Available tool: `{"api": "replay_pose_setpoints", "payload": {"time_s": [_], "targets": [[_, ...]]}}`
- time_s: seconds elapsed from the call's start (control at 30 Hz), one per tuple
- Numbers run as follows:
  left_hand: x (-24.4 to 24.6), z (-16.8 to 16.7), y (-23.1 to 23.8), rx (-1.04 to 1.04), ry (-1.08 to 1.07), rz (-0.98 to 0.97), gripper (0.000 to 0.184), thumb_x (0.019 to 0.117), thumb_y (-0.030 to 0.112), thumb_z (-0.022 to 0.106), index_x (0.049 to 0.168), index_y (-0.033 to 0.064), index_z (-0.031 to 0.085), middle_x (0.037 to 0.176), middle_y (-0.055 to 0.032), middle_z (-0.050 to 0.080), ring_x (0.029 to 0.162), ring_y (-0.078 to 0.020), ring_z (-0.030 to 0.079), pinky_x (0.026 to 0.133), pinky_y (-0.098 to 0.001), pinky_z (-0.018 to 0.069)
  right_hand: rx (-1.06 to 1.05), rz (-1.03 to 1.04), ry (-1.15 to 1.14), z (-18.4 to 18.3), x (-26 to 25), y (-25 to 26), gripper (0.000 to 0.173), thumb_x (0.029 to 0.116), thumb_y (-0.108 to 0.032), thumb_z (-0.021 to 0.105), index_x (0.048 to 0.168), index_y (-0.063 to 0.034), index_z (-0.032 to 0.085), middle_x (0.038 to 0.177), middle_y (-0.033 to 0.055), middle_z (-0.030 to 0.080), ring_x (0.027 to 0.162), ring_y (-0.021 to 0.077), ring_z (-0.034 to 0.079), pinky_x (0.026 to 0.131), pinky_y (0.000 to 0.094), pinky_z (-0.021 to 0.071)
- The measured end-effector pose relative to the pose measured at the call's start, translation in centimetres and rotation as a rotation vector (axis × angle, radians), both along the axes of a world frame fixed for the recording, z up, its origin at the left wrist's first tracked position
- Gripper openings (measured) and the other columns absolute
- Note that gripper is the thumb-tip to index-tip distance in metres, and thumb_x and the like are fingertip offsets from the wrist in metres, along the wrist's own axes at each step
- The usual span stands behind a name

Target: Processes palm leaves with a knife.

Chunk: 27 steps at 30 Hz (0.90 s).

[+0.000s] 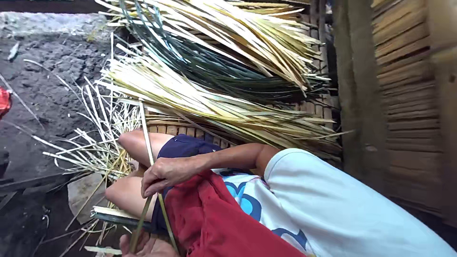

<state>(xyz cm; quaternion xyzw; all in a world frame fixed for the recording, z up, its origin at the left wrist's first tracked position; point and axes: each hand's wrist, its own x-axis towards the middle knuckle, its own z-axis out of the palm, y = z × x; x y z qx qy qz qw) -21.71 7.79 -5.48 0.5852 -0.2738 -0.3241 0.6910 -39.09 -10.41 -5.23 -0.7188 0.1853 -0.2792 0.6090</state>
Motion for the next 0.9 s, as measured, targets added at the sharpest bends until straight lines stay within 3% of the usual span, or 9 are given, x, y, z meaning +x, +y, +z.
{"api": "replay_pose_setpoints", "payload": {"time_s": [0.07, 0.13, 0.2, 0.27, 0.37, 0.4, 0.47, 0.57, 0.9], "targets": [[-1.2, -1.0, 1.1, 0.037, 0.087, -0.220, 0.086, 0.0992, 0.065, 0.047, 0.159, 0.0109, 0.017, 0.141, -0.0010, 0.060, 0.121, -0.0160, 0.065, 0.102, -0.0347, 0.0540, -0.005, 0.032, 0.037, 0.2, 0.0, -0.1, 0.019, 0.1018, -0.014, 0.064, 0.107, 0.0010, 0.075, 0.091, 0.0092, 0.074, 0.078, 0.0107, 0.071, 0.076, 0.0280, 0.0602], [-2.2, -1.7, 1.7, 0.154, 0.063, -0.555, 0.103, 0.0891, 0.075, 0.055, 0.154, 0.0002, 0.028, 0.142, -0.0067, 0.061, 0.130, -0.0156, 0.059, 0.110, -0.0351, 0.0486, -0.038, 0.045, 0.053, 0.4, 0.1, -0.2, 0.017, 0.0996, -0.012, 0.067, 0.108, 0.0001, 0.074, 0.090, 0.0090, 0.074, 0.076, 0.0108, 0.070, 0.073, 0.0280, 0.0595], [-2.1, -1.2, 1.9, 0.112, -0.066, -0.756, 0.070, 0.0984, 0.059, 0.056, 0.147, 0.0088, 0.054, 0.139, -0.0037, 0.066, 0.130, -0.0155, 0.061, 0.112, -0.0343, 0.0486, -0.092, 0.053, 0.065, 0.7, 0.0, -0.3, 0.016, 0.0967, -0.011, 0.071, 0.108, -0.0004, 0.074, 0.086, 0.0093, 0.073, 0.072, 0.0114, 0.069, 0.069, 0.0279, 0.0576], [-1.2, 0.2, 0.7, -0.002, -0.137, -0.621, 0.038, 0.1033, 0.047, 0.055, 0.133, 0.0259, 0.066, 0.118, 0.0052, 0.075, 0.110, -0.0129, 0.070, 0.099, -0.0330, 0.0565, -0.105, 0.059, 0.040, 1.1, -0.1, -0.2, 0.018, 0.0936, -0.008, 0.074, 0.110, -0.0001, 0.074, 0.081, 0.0092, 0.072, 0.068, 0.0110, 0.067, 0.067, 0.0276, 0.0565], [0.2, 2.3, -2.6, 0.076, -0.364, -0.582, 0.056, 0.1016, 0.038, 0.063, 0.146, 0.0069, 0.050, 0.135, 0.0003, 0.064, 0.123, -0.0111, 0.060, 0.107, -0.0318, 0.0477, -0.076, 0.045, -0.023, 1.9, -0.5, 0.1, 0.024, 0.0910, -0.005, 0.075, 0.113, 0.0021, 0.071, 0.075, 0.0093, 0.068, 0.062, 0.0107, 0.062, 0.064, 0.0276, 0.0532], [-0.2, 2.4, -3.5, 0.128, -0.410, -0.617, 0.054, 0.1022, 0.034, 0.062, 0.141, -0.0020, 0.053, 0.132, -0.0033, 0.066, 0.120, -0.0111, 0.063, 0.105, -0.0310, 0.0505, -0.081, 0.028, -0.036, 2.0, -0.6, 0.1, 0.025, 0.0916, -0.006, 0.075, 0.114, 0.0020, 0.071, 0.076, 0.0091, 0.069, 0.063, 0.0102, 0.064, 0.064, 0.0272, 0.0551], [-1.6, 2.1, -4.6, 0.176, -0.413, -0.599, 0.031, 0.1042, 0.020, 0.057, 0.119, -0.0063, 0.066, 0.099, -0.0002, 0.076, 0.084, -0.0069, 0.073, 0.078, -0.0248, 0.0621, -0.145, -0.049, -0.054, 1.8, -0.7, -0.1, 0.024, 0.0915, -0.008, 0.075, 0.112, 0.0029, 0.071, 0.076, 0.0095, 0.069, 0.065, 0.0110, 0.064, 0.065, 0.0274, 0.0552], [-2.5, 1.8, -5.4, 0.239, -0.399, -0.582, 0.025, 0.1062, 0.010, 0.051, 0.112, -0.0063, 0.068, 0.076, 0.0023, 0.072, 0.053, -0.0018, 0.061, 0.049, -0.0181, 0.0528, -0.375, -0.136, 0.057, 1.3, -1.4, -1.0, 0.019, 0.0908, -0.018, 0.078, 0.095, 0.0001, 0.076, 0.083, 0.0107, 0.071, 0.076, 0.0168, 0.069, 0.073, 0.0318, 0.0564], [-2.1, 1.0, -5.5, 0.356, -0.377, -0.582, 0.027, 0.1052, 0.010, 0.054, 0.123, -0.0072, 0.064, 0.081, -0.0029, 0.075, 0.045, -0.0018, 0.055, 0.041, -0.0189, 0.0473, -0.552, 0.113, 0.347, 2.0, -2.2, -3.1, 0.014, 0.0986, -0.015, 0.066, 0.099, -0.0065, 0.077, 0.094, 0.0108, 0.072, 0.084, 0.0234, 0.070, 0.074, 0.0393, 0.0570]]}}
